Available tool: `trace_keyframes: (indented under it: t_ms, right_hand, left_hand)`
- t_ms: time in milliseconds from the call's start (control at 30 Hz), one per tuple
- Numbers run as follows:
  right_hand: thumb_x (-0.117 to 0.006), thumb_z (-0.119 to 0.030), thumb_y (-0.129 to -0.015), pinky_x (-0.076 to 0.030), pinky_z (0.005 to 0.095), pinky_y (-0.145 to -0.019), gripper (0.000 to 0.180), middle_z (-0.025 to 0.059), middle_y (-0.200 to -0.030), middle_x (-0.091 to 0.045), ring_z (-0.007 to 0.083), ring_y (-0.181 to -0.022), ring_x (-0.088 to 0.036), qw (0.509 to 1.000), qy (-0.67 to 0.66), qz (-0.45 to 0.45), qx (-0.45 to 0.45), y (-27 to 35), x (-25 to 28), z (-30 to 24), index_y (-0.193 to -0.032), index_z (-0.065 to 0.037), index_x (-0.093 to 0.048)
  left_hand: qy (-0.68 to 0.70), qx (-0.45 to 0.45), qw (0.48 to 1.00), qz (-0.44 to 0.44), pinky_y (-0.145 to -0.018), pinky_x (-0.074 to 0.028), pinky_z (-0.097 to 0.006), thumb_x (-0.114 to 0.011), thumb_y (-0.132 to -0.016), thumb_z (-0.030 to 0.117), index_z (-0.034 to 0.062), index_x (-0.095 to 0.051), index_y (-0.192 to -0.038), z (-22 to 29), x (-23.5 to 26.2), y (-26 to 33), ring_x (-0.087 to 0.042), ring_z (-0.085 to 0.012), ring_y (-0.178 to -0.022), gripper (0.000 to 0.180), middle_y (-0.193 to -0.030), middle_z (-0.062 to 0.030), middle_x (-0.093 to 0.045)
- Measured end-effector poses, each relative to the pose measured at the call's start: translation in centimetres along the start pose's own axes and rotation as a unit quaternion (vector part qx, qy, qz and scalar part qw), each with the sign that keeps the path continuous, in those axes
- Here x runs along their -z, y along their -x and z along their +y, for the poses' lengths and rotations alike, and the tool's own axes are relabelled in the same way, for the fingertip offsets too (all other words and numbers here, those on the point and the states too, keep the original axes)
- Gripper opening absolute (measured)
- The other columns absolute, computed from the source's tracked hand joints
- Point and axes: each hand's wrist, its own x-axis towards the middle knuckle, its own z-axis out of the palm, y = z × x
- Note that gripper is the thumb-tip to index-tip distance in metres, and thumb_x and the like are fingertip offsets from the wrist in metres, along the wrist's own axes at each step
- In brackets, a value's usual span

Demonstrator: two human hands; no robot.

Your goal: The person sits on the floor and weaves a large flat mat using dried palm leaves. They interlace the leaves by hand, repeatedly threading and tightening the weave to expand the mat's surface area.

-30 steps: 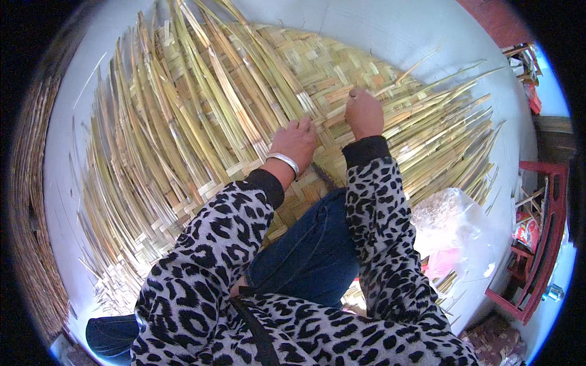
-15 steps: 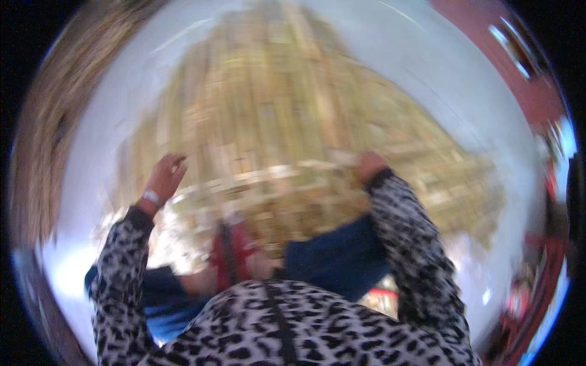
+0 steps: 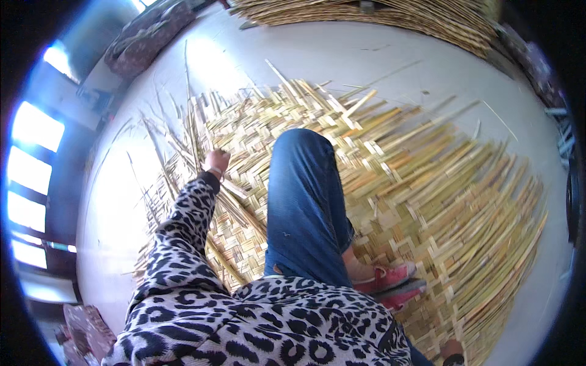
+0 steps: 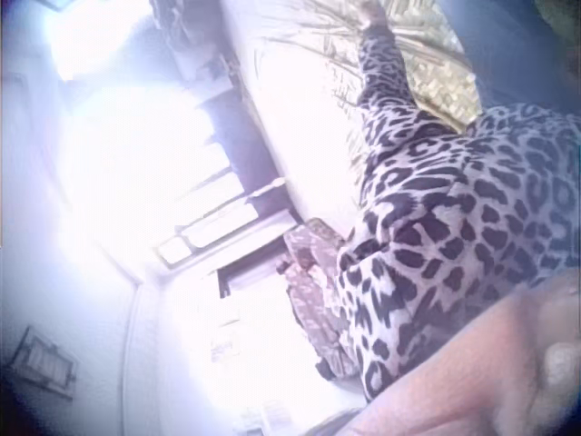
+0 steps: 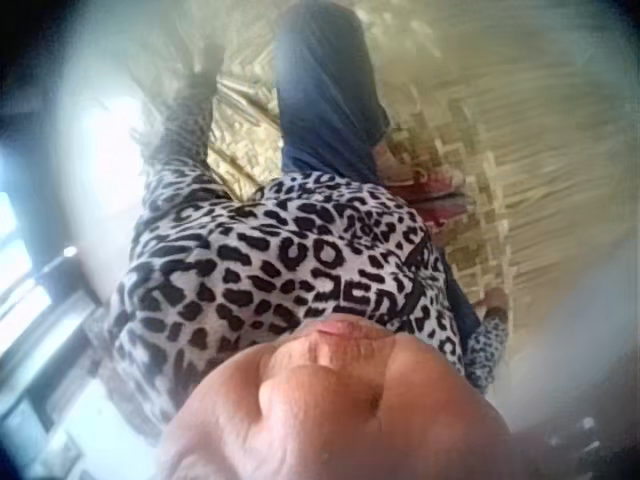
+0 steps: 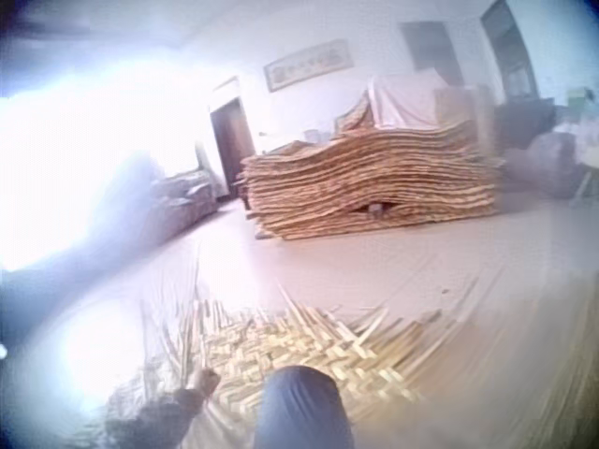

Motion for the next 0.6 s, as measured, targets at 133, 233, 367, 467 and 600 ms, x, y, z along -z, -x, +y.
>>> trace_keyframes:
  t_ms: [133,233,367,467,600]
  right_hand:
    - [-0.062,-0.037,-0.087,-0.053,0.0474,-0.08,0.036,0.0213,-0.091,-0.068,0.035,-0.089,-0.065,0.992,0.04,-0.008,0.116,1.4,2.9,-0.4,-0.088,-0.001,-0.07]
    - [-0.055,-0.043,-0.09,-0.051,0.0487,-0.083,0.042,0.0219,-0.099,-0.067,0.0369,-0.095,-0.063,0.996,-0.005,-0.07,0.054,2.1,5.2,-1.9,-0.1,-0.005,-0.069]
    - [-0.049,-0.046,-0.092,-0.048,0.0484,-0.088,0.046,0.0227,-0.105,-0.066,0.0408,-0.099,-0.06,0.985,-0.041,-0.038,0.165,4.2,9.6,-3.2,-0.103,-0.005,-0.068]
    - [-0.051,-0.042,-0.092,-0.047,0.0492,-0.089,0.045,0.0225,-0.11,-0.064,0.0416,-0.102,-0.058,0.982,-0.038,-0.004,0.185,4.4,12.6,-4.7,-0.112,-0.004,-0.064]
    - [-0.057,-0.041,-0.091,-0.043,0.0473,-0.097,0.047,0.0218,-0.121,-0.06,0.0377,-0.113,-0.055,0.991,-0.047,0.002,0.126,3.4,15.8,-6.8,-0.121,-0.005,-0.06]
  left_hand:
    - [0.121,0.314,0.941,-0.026,-0.09,-0.049,-0.041,-0.065,-0.079,0.04,0.0014,-0.068,-0.105,-3.8,-3.0,5.8,-0.064,-0.0373,-0.1,0.047,-0.103,-0.0236,-0.067]
    - [0.101,0.371,0.922,0.034,-0.097,-0.044,-0.041,-0.068,-0.081,0.042,-0.0008,-0.057,-0.119,-3.7,-2.0,6.2,-0.055,-0.0367,-0.116,0.058,-0.122,-0.0235,-0.058]
    - [-0.031,0.395,0.918,0.019,-0.104,-0.039,-0.044,-0.066,-0.086,0.041,0.0045,-0.048,-0.13,-4.8,0.1,4.8,-0.045,-0.0319,-0.128,0.06,-0.136,-0.0174,-0.049]
    - [-0.004,0.455,0.89,-0.034,-0.105,-0.039,-0.045,-0.065,-0.087,0.04,0.0084,-0.042,-0.137,-6.9,0.5,3.2,-0.043,-0.0312,-0.132,0.064,-0.14,-0.0157,-0.048]
    - [0.05,0.471,0.878,-0.065,-0.093,-0.048,-0.043,-0.063,-0.088,0.039,0.0038,-0.065,-0.113,-9.5,-1.2,1.9,-0.062,-0.0363,-0.108,0.043,-0.113,-0.0206,-0.066]
